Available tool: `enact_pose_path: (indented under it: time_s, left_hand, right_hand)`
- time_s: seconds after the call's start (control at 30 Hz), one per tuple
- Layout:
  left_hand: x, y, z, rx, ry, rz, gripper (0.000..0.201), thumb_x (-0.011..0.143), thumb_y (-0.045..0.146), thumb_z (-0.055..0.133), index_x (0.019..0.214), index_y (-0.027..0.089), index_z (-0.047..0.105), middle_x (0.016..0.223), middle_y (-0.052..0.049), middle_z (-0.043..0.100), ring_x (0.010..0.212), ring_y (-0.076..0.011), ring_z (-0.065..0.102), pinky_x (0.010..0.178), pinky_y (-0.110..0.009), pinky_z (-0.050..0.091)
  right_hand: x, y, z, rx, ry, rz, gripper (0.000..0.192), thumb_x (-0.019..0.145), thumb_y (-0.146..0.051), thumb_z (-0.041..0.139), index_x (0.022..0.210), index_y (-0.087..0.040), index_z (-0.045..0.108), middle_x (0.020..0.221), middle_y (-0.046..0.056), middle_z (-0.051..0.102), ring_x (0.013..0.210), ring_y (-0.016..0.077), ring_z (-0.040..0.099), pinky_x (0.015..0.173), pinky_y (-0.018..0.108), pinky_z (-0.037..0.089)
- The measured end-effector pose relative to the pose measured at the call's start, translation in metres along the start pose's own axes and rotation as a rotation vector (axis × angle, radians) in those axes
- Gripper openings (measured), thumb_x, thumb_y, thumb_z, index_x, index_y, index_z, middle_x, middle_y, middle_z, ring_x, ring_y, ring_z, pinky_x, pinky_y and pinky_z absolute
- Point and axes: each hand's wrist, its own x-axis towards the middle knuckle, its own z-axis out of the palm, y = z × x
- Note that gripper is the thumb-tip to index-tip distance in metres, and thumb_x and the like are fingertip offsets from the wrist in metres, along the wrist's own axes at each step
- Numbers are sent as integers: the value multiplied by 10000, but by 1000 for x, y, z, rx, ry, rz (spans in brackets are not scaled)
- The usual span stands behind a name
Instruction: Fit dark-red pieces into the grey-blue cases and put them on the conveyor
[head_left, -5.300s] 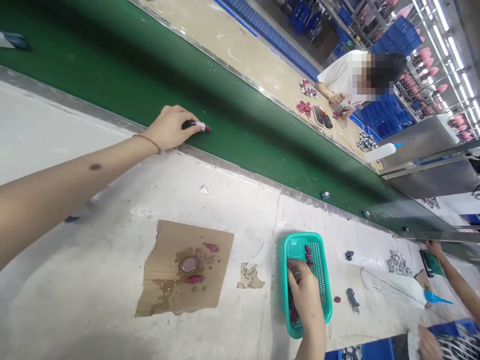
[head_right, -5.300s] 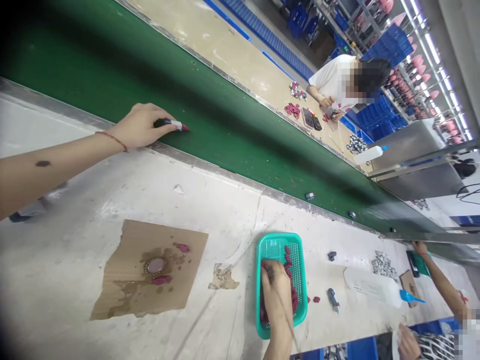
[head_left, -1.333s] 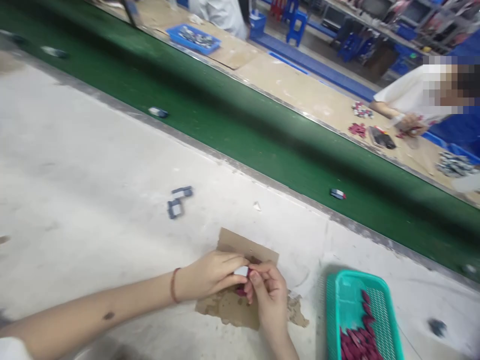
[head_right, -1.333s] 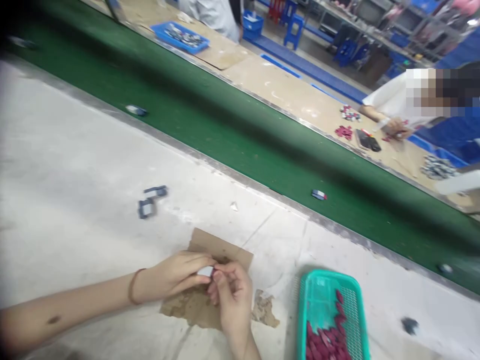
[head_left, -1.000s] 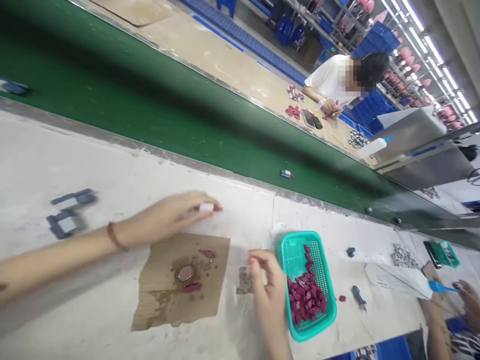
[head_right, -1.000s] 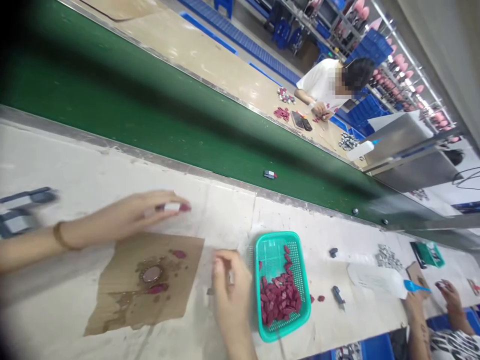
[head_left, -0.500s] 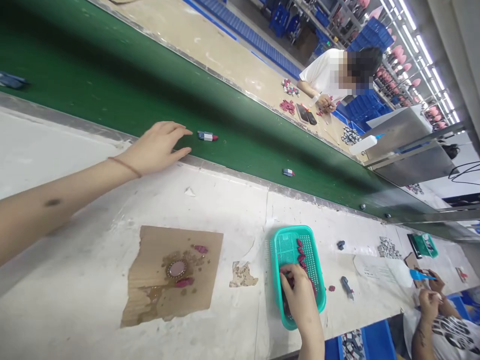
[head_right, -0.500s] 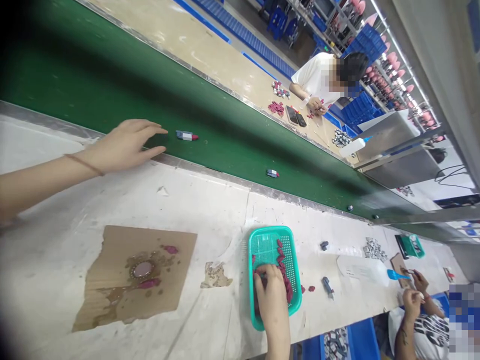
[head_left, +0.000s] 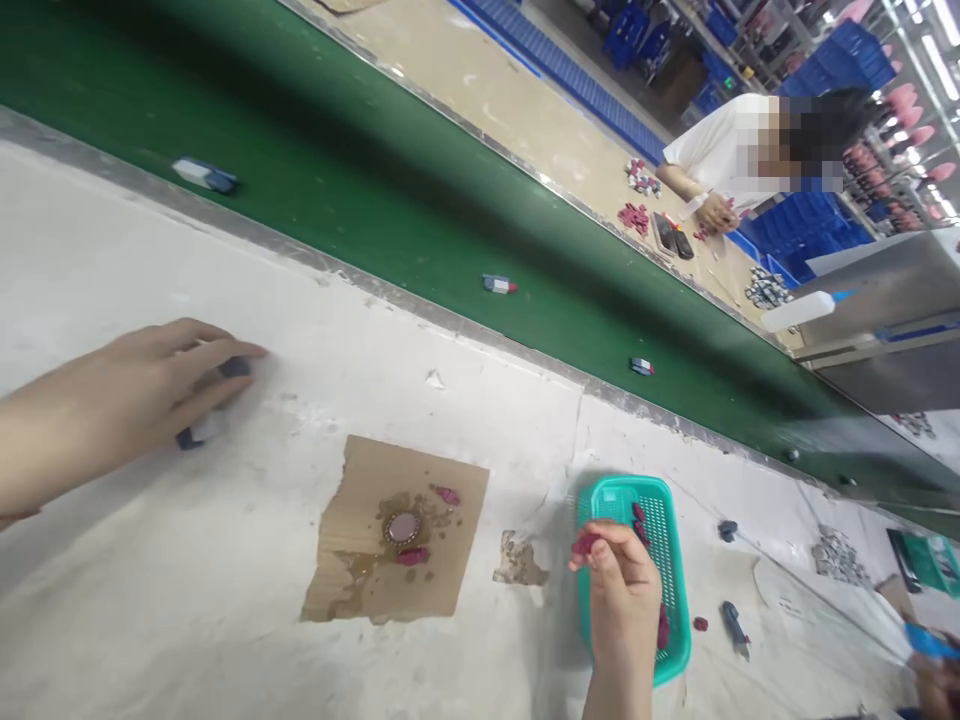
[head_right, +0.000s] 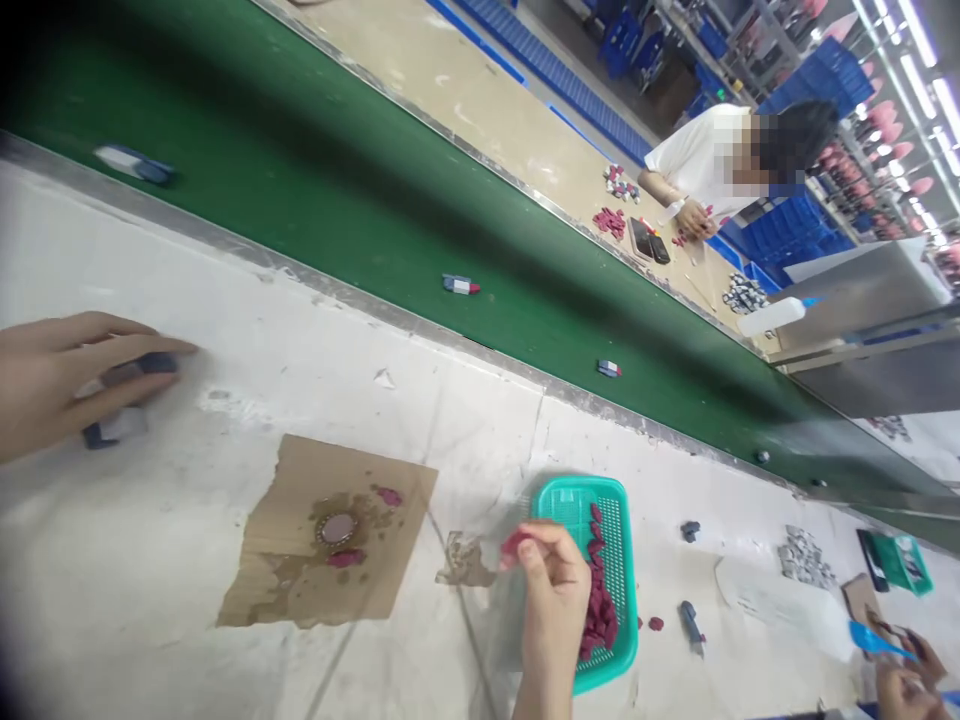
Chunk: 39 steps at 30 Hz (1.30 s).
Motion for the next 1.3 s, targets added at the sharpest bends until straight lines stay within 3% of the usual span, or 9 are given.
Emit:
enact_pose_path:
  time_s: [0.2, 0.33, 0.47, 0.53, 0.63, 0.9, 1.03, 1.17, 1.3]
  left_hand:
    - [-7, 28, -28, 26, 20, -57, 539, 953, 431, 206, 1155, 89, 570, 1154, -161, 607, 986, -298, 588, 809, -355, 452]
    - [-14, 55, -34, -303, 61, -185, 462, 922, 373, 309, 1234, 132, 549, 1099, -119, 649, 932, -253, 607, 805, -324, 472]
    - [-21, 83, -23, -917, -279, -303, 428, 868, 452, 478, 1147, 156, 614, 888, -75, 692, 691, -196, 606, 628, -273, 497]
    - [-24, 96, -15, -1148, -420, -350, 391, 790, 436, 624, 1078, 173, 648, 908, -76, 709, 727, -205, 633, 630, -270, 513]
    - [-26, 109, -5, -1390, -473, -454, 337, 690, 335, 773, 980, 192, 677, 965, -78, 726, 876, -236, 669, 749, -290, 534]
    - [-27, 118, 7, -1739, -380, -730, 302, 609, 266, 890, 797, 184, 668, 807, -26, 728, 915, -187, 666, 803, -234, 506]
    - [-28, 119, 11, -1850, -373, -799, 384, 570, 280, 922, 886, 202, 716, 817, -9, 725, 800, -134, 649, 697, -180, 506]
    - [-29, 119, 17, -1873, -397, -781, 388, 598, 312, 907, 939, 194, 765, 879, -21, 721, 722, -98, 606, 612, -147, 493]
    - [-31, 118, 15, -1854, -463, -737, 291, 655, 313, 872, 902, 179, 794, 957, -45, 734, 835, -120, 637, 783, -166, 517]
  right_hand:
    - [-13, 1, 66, -320, -341, -99, 204, 843, -326, 647, 694, -187, 638, 619, 0, 647, 555, 132, 587, 499, 212, 452]
    - [-16, 9, 98, -431, -541, -266, 221, 898, -295, 569, 701, -197, 592, 578, -30, 603, 488, 103, 534, 466, 193, 420]
    - [-14, 18, 120, -552, -574, -583, 317, 966, -258, 476, 660, -209, 543, 540, -37, 531, 448, 99, 481, 443, 204, 388]
    - [-13, 22, 129, -623, -543, -798, 383, 991, -219, 418, 620, -212, 514, 524, -29, 500, 445, 111, 461, 444, 226, 379]
    - [-12, 25, 136, -699, -486, -980, 394, 990, -154, 411, 612, -209, 506, 526, -20, 494, 450, 122, 449, 444, 247, 365]
    - [-10, 27, 136, -734, -459, -1050, 342, 992, -126, 430, 671, -199, 525, 567, -10, 522, 486, 119, 465, 475, 241, 383]
    - [-11, 29, 137, -708, -485, -1041, 311, 996, -139, 426, 713, -196, 541, 585, -8, 523, 513, 130, 476, 488, 248, 384]
    - [-10, 30, 138, -667, -463, -1009, 271, 972, -119, 472, 720, -199, 532, 596, -7, 530, 510, 131, 479, 491, 250, 383]
    - [-9, 27, 137, -582, -535, -930, 300, 974, -133, 452, 696, -211, 533, 581, -7, 541, 494, 130, 502, 473, 243, 388]
